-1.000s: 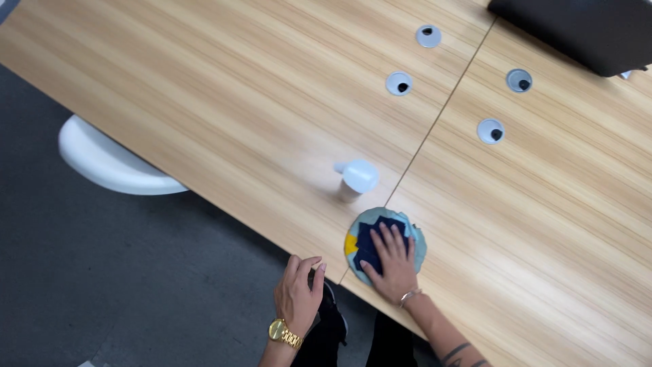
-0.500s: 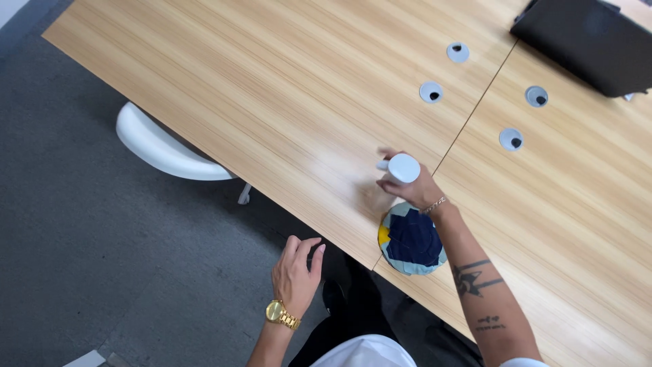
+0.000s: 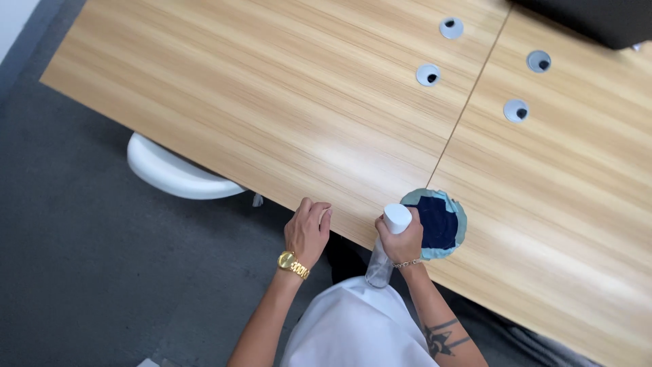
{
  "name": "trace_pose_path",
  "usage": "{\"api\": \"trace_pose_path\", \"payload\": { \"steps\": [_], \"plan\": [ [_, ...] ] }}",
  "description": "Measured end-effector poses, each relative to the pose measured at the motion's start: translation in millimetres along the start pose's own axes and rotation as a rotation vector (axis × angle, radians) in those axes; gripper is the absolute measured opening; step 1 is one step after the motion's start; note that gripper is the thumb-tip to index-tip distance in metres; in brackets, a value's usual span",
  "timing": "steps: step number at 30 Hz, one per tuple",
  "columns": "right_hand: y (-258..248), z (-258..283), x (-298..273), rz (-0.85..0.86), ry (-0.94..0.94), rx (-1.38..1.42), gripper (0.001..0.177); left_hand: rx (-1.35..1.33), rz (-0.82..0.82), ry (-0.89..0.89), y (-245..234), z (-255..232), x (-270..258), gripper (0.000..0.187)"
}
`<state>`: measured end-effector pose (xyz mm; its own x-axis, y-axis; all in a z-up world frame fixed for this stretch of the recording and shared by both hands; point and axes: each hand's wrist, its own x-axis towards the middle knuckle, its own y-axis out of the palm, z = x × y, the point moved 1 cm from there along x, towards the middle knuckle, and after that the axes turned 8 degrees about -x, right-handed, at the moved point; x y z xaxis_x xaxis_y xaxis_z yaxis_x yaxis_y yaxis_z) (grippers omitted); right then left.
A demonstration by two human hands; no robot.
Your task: The person sprays a wooden desk and wipes it with a cloth, then places decorative stickers on its surface.
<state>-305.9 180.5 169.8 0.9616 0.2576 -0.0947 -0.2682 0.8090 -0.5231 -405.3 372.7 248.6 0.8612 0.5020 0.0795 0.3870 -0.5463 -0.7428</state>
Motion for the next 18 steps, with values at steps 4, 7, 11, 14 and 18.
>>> {"api": "trace_pose_path", "payload": {
  "steps": [4,7,11,14,18],
  "plan": [
    [3.1,0.6,10.3,-0.123,0.097,-0.091,0.038,0.017,0.077,0.018,2.6,18.0,22.7,0.014],
    [13.5,-4.2,1.7,-0.179,0.114,-0.1,0.037,0.02,0.143,0.015,-4.8,32.5,31.3,0.014],
    [26.4,-11.6,-11.8,-0.153,0.152,-0.114,0.032,0.003,0.194,0.027,-5.8,47.9,41.4,0.013],
    [42.0,-1.5,-31.1,-0.159,0.147,-0.038,0.031,0.005,0.231,0.058,-9.4,64.2,43.7,0.012],
    [71.4,-5.9,-57.3,-0.352,0.128,-0.113,0.043,-0.028,0.292,0.136,-16.9,89.7,42.1,0.011]
  ]
}}
